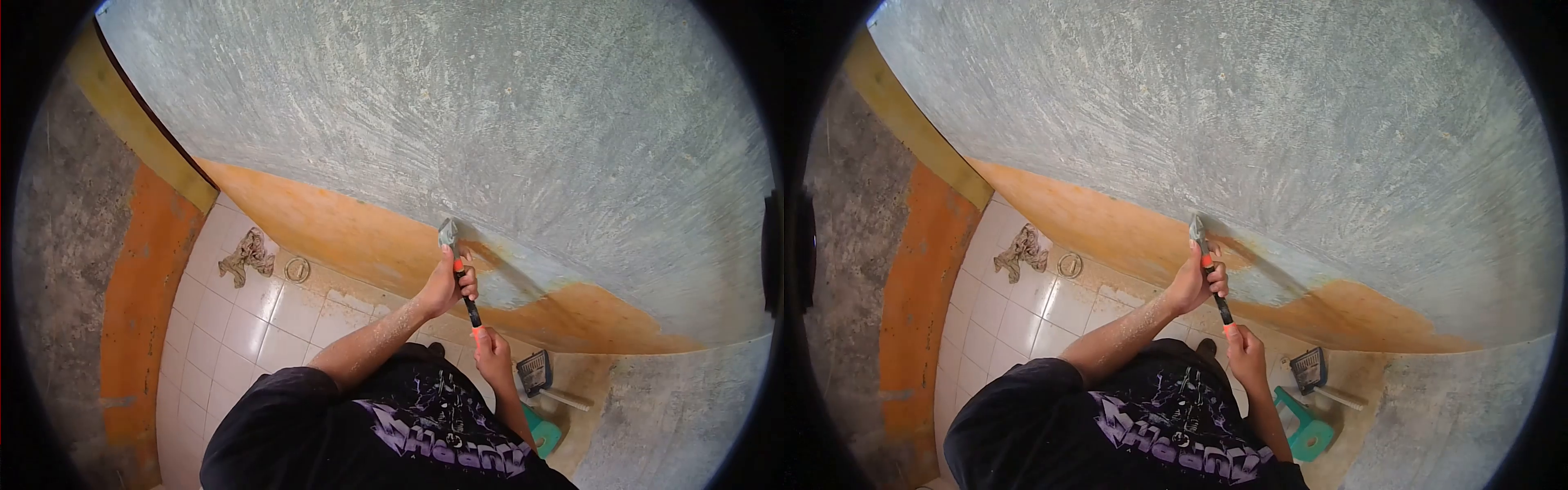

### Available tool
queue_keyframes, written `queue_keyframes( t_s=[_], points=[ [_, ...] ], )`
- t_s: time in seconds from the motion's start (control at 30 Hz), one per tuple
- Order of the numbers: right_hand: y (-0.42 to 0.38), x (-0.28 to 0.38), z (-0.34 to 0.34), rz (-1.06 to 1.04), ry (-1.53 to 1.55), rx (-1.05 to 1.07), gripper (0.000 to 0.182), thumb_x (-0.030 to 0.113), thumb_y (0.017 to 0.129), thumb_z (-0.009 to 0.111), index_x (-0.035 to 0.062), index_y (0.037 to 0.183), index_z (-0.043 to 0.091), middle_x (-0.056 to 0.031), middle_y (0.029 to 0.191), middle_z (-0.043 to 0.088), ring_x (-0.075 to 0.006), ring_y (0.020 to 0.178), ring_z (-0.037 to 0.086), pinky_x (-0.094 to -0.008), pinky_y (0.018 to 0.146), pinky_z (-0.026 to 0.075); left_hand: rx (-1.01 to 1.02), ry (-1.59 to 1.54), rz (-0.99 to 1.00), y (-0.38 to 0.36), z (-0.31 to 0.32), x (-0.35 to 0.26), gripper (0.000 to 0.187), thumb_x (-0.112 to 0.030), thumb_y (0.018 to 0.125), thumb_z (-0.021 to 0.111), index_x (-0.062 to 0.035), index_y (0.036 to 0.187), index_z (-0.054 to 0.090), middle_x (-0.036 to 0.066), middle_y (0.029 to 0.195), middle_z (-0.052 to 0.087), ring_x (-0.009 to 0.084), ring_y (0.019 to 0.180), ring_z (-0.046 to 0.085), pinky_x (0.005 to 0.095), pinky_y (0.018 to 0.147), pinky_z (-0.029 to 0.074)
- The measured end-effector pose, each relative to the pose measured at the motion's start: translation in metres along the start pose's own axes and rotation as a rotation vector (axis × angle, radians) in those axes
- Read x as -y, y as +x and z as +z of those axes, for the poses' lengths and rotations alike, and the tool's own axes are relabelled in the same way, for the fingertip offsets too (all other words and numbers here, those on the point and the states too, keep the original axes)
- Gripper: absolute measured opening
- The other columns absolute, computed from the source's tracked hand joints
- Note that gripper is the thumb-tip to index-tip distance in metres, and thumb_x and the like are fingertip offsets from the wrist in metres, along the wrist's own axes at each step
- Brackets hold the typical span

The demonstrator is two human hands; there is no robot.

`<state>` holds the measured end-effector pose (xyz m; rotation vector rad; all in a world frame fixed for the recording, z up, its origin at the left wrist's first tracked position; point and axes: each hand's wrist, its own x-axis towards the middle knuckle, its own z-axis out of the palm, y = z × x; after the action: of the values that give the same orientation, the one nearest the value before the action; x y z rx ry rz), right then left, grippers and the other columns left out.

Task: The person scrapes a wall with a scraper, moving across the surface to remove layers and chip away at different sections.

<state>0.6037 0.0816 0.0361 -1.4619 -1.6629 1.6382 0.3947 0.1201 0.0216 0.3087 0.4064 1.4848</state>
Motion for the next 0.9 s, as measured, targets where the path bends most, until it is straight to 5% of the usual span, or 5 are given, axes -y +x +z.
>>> queue_keyframes(
  t_s=[0.57,0.77,0.9],
  points=[
    [0.008,-0.008,0.017,-0.105,-0.081,-0.04,0.04,0.039,0.1,0.056,0.0004,0.098,0.067,0.0035,0.064,0.05,-0.0054,0.055,0.045,-0.0243,0.051,0.036,-0.044,-0.012,0.025,-0.004,-0.008,-0.006,0.058,-0.07,0.096,0.02,-0.0167,0.105,0.04,-0.001,0.064,0.029,0.0141,0.057,0.032,0.0346,0.062,0.038],
    [0.001,-0.005,0.016,0.001,0.085,-0.046,0.037,0.037,0.099,0.057,0.0008,0.096,0.067,0.003,0.062,0.048,-0.0065,0.056,0.044,-0.0259,0.052,0.037,-0.068,0.026,0.021,-0.005,0.003,-0.008,0.058,-0.071,0.096,0.021,-0.016,0.105,0.038,-0.002,0.062,0.027,0.0136,0.053,0.032,0.034,0.058,0.038],
    [0.017,-0.002,0.038,-0.117,-0.105,-0.085,0.035,0.034,0.099,0.058,0.0006,0.096,0.068,0.0021,0.063,0.049,-0.0065,0.057,0.042,-0.026,0.053,0.036,-0.114,-0.059,0.066,-0.009,-0.019,-0.028,0.059,-0.072,0.095,0.02,-0.0166,0.106,0.039,-0.004,0.059,0.025,0.0121,0.051,0.028,0.0327,0.057,0.037]
  ],
)
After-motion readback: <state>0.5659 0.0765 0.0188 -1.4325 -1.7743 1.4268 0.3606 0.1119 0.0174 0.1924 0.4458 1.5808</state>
